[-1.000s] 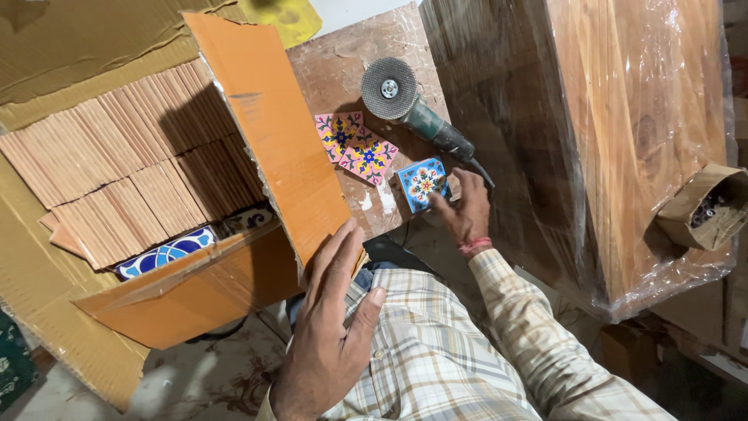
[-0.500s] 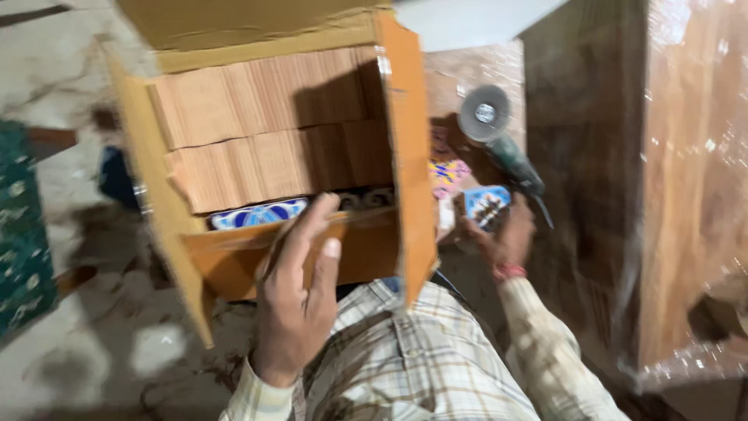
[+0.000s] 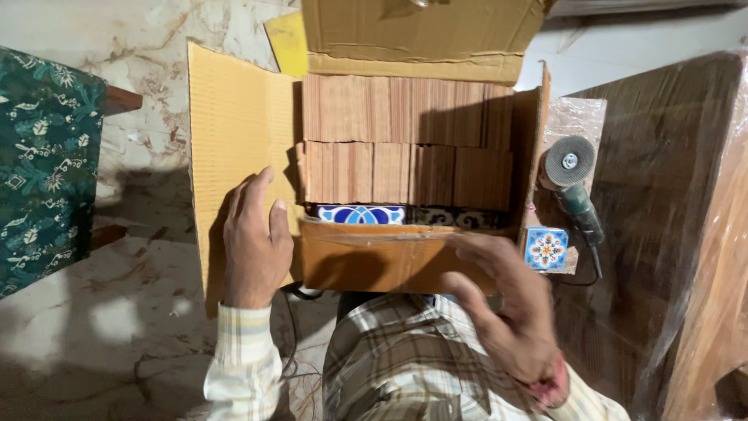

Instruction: The person picks small painted decorative tiles one at a time from an open cardboard box and places them on the work table beside an angle grinder, occasionally rearranging them. They also lift and reposition stacks of thin wooden strips inside the box while sorting through its contents.

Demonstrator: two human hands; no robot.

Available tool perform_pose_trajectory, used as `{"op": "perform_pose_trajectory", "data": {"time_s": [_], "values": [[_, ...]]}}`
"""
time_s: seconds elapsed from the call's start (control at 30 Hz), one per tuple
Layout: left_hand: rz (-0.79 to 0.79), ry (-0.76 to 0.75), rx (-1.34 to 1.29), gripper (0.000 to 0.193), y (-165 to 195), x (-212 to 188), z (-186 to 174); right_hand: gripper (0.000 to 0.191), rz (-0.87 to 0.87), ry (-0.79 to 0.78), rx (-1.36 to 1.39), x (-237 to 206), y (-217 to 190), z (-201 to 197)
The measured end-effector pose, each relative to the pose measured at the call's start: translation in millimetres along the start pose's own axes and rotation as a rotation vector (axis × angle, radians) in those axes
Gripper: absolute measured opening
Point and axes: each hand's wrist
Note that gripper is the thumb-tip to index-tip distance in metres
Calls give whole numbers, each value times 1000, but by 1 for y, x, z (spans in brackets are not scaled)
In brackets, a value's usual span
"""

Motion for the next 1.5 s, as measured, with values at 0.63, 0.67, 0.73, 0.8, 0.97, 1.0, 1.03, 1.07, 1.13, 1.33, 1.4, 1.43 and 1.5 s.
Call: {"op": "perform_pose_trajectory", "data": {"time_s": [0.63,0.67,0.73,0.8,0.97,1.0,1.03,1.07,1.13,1.33,1.4,1.43,1.5], "values": [[-201,-100,-202,32,-67,53,47,34,212,462,-215,32,69,29],[-243,-110,-206,32,-69,55,51,33,181,454,-203,39,71,41],[-271,-95,-299,33,-73,59,60,31,116,438,-196,52,72,60],[-261,-18,-459,35,-77,56,67,24,-41,395,-390,68,70,73],[-164,63,-418,32,-87,35,70,28,124,147,-314,107,54,110],[-140,87,-476,34,-89,33,72,29,125,62,-252,113,54,125],[-127,74,-558,42,-93,30,72,30,126,-24,-192,122,54,139],[-116,61,-637,52,-97,24,70,30,122,-57,-282,128,54,154],[-95,56,-795,69,-104,13,67,30,112,-130,-458,138,54,179],[-161,127,-794,85,-108,-15,51,31,64,-68,-797,175,55,214],[-236,152,-797,79,-102,-18,50,32,89,-108,-834,184,55,217],[-237,178,-790,78,-100,-19,51,33,105,-123,-856,187,54,217],[-235,221,-775,75,-97,-22,53,30,158,-195,-757,191,51,218]]}}
Point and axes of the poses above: each hand's wrist, its own x-axis towards the middle knuckle, its own z-axis out of the palm, y = z × x, and after that the axes turned 4 degrees about y, right-handed
